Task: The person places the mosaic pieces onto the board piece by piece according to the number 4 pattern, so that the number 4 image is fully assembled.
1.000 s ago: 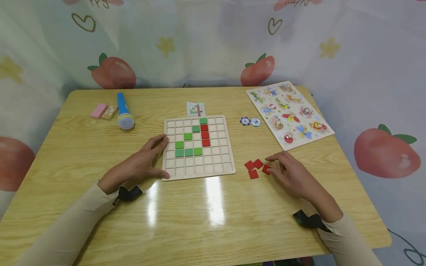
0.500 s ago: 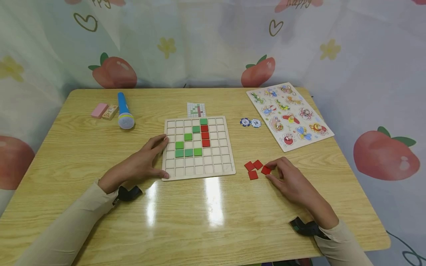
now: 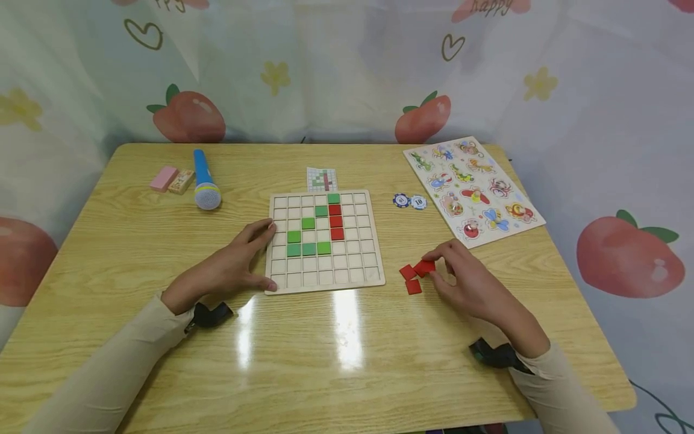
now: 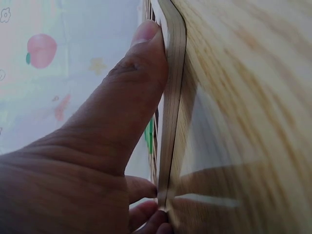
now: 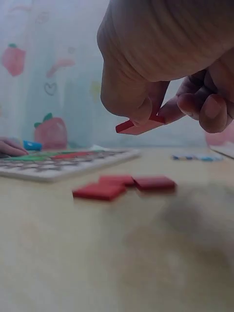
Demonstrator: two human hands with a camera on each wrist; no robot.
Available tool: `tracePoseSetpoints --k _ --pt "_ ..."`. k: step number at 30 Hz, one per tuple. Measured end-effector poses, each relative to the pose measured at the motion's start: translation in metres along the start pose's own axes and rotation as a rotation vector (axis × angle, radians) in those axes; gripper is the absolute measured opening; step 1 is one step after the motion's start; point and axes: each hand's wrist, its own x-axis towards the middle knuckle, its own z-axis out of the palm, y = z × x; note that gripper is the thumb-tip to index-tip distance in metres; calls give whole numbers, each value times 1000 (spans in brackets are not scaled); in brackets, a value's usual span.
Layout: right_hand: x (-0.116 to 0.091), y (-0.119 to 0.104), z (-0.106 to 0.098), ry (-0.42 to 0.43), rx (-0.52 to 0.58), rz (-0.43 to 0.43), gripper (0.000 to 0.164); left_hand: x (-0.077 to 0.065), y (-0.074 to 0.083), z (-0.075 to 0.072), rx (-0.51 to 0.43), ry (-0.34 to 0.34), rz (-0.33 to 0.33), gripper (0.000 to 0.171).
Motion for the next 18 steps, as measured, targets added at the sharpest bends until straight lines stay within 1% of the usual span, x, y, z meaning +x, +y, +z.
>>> tracePoseSetpoints --k 2,5,8,13,15,18 --pt "14 -8 -2 -6 -9 -46 34 0 -1 0 1 0 -4 126" --pt "36 -22 -2 -39 -22 -111 33 0 -1 0 5 -2 -3 126" --pt "60 -35 3 -104 -33 -154 31 0 -1 1 6 -6 -2 126" --pt "99 -53 16 -251 -1 -161 26 1 0 0 12 -3 -7 127" --pt "113 -58 22 -298 19 -154 22 0 0 -1 10 -2 -9 128" --pt "128 -62 34 -344 42 -158 18 0 0 -1 3 1 -14 128"
